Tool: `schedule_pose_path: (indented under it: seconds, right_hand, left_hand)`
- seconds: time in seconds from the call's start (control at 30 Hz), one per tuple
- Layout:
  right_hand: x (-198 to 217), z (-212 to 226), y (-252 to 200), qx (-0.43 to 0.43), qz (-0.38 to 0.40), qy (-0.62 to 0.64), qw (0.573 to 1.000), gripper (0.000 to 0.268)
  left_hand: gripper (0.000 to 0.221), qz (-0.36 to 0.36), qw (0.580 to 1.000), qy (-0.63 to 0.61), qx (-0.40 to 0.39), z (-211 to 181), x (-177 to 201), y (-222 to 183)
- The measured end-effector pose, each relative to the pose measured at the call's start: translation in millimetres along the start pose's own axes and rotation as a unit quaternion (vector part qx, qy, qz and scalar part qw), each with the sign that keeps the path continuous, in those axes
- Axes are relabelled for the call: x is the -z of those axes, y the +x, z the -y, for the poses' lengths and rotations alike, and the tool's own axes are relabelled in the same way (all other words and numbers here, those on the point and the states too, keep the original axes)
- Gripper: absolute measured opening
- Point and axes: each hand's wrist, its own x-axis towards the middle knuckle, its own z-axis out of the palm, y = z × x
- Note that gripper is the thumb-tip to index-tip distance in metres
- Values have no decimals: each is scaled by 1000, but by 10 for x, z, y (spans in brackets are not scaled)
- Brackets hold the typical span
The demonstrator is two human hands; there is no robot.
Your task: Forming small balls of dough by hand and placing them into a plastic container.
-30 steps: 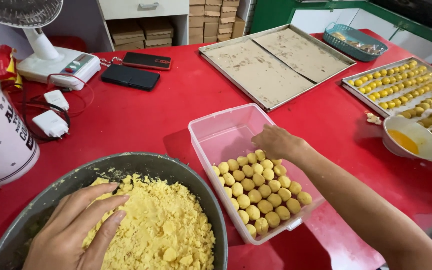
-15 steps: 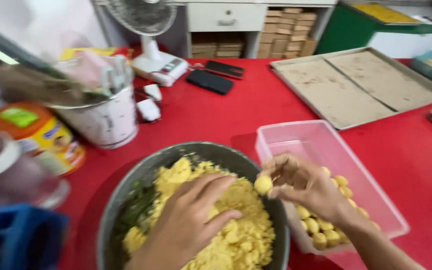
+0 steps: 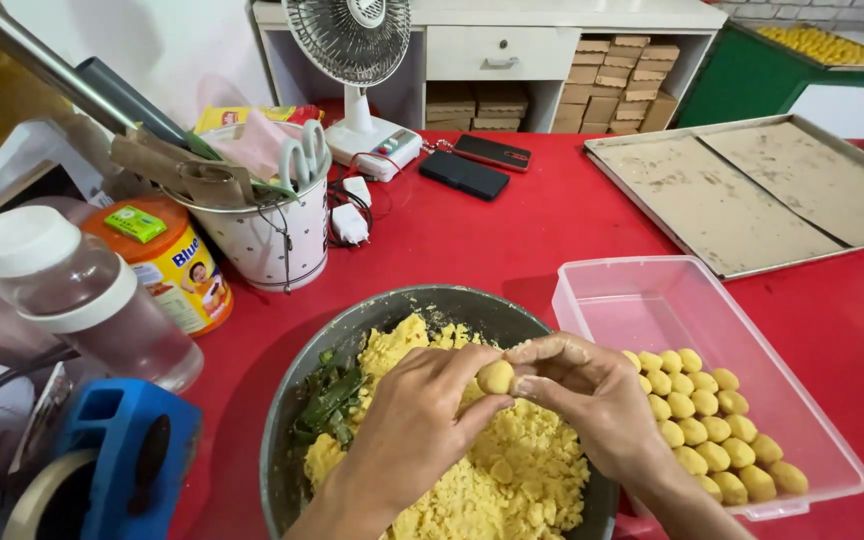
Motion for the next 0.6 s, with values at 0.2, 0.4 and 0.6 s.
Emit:
schedule_pose_path:
  seconds: [0.2, 0.4, 0.6]
  right_hand:
    - [-34, -48, 10, 70, 6, -28, 997, 17]
    - [-50, -15, -18, 81, -3, -15, 997, 9]
    - [20, 151, 33, -20, -30, -67, 997, 9]
  left_hand:
    - [36, 20, 1000, 7, 8, 45, -21, -17]
    - [34, 18, 1000, 4, 6, 15, -9, -6]
    - [34, 33, 999, -1, 19, 29, 1, -16]
